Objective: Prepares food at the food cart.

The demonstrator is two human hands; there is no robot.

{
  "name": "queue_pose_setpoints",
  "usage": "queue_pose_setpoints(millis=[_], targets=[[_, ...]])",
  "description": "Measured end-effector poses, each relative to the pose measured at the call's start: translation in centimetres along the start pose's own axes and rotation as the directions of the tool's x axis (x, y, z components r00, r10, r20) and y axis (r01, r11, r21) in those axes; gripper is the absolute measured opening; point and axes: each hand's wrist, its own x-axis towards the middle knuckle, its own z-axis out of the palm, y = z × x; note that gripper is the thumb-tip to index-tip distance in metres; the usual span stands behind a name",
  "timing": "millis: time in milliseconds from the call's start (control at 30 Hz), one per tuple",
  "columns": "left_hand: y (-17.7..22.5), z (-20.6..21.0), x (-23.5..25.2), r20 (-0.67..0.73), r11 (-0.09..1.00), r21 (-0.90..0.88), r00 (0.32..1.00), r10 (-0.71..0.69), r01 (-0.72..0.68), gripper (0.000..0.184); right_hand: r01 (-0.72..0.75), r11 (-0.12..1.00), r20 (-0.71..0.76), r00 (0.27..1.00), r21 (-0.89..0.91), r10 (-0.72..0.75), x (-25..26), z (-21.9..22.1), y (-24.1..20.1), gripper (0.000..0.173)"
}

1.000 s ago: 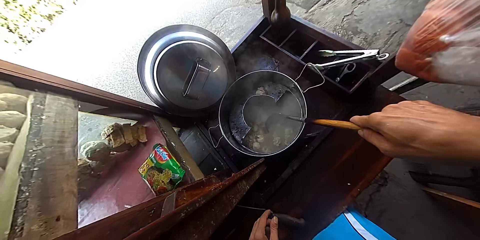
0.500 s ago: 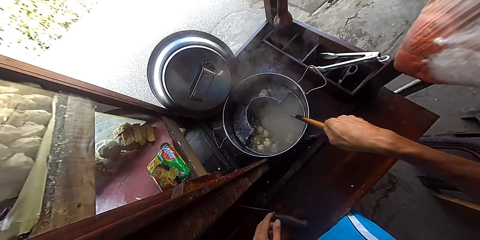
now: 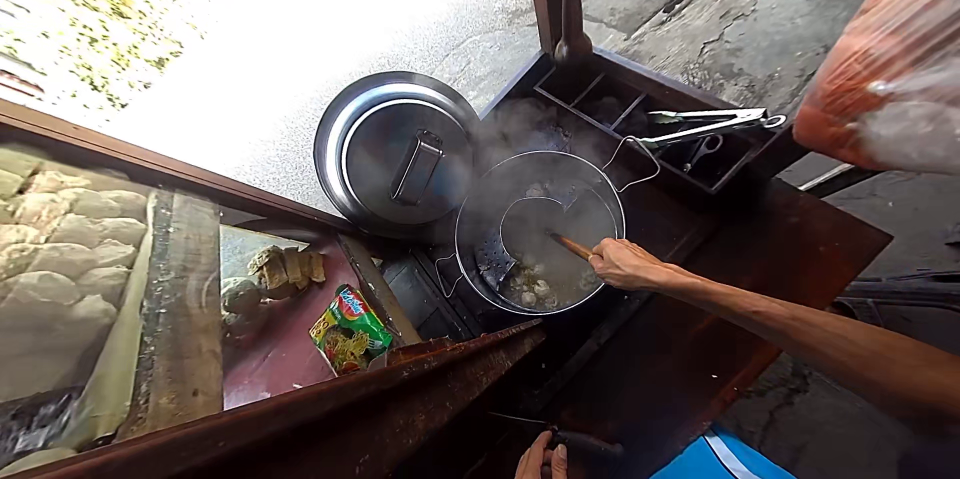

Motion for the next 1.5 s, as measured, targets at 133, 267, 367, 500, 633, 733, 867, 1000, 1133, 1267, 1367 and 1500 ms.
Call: queue_pose_setpoints(millis=[133,267,367,500,633,733,867,1000,1133,1267,1367,1500], targets=[[0.0,0.3,-0.1,0.011,1.0,-0.008,1.0,0.011,-0.011,0.036,0.064,0.998,0.021,0.998,0.003,-0.064,-0.1,0.2,2.0,0.035],[0.1,0.3,0.0,0.007,1.0,-0.007,1.0,0.029,-0.029,0.035,0.131,0.991,0.053,0.99,-0.029,-0.129,-1.3,-1.1,3.4,0.035],[0.3,0.0,0.0,0.002,0.999,0.004,0.999,0.036,-0.036,0.034,0.145,0.989,0.1,0.985,-0.03,-0.141,-2.6,-2.6,3.8,0.034],[0.3,0.0,-0.1,0.004,0.999,-0.001,0.999,0.039,-0.039,0.033,0.102,0.995,0.144,0.985,-0.009,-0.099,-4.6,-4.6,4.1,0.033],[0.4,0.1,-0.3,-0.003,0.999,0.005,0.999,0.035,-0.035,0.033,0.062,0.998,0.155,0.986,-0.019,-0.058,-6.5,-6.2,4.2,0.034],[0.5,0.3,-0.4,-0.002,0.999,-0.002,0.999,0.032,-0.032,0.033,0.019,0.999,0.159,0.987,-0.045,-0.012,-8.2,-7.3,3.9,0.032],[0.6,0.4,-0.4,0.002,1.0,-0.012,1.0,0.026,-0.026,0.033,-0.022,0.998,0.154,0.988,-0.057,0.03,-9.8,-8.5,3.7,0.03],[0.6,0.5,-0.3,0.009,0.999,-0.018,1.0,0.027,-0.027,0.033,0.01,0.985,0.122,0.992,-0.171,0.011,-10.9,-9.2,3.6,0.031],[0.4,0.4,-0.3,0.005,1.0,-0.004,1.0,0.026,-0.026,0.033,0.063,0.877,0.039,0.998,-0.476,-0.05,-11.7,-8.5,2.6,0.03],[0.4,0.4,-0.4,0.012,1.0,-0.002,1.0,0.009,-0.009,0.033,0.081,0.781,0.037,0.997,-0.62,-0.074,-11.5,-7.1,1.9,0.028],[0.4,0.4,-0.5,0.008,1.0,-0.009,1.0,0.002,-0.002,0.033,0.083,0.777,0.064,0.996,-0.624,-0.054,-10.8,-7.0,1.6,0.027],[0.4,0.5,-0.6,0.008,1.0,-0.014,1.0,-0.003,0.003,0.033,0.077,0.822,0.104,0.994,-0.564,-0.021,-9.7,-8.5,0.8,0.026]])
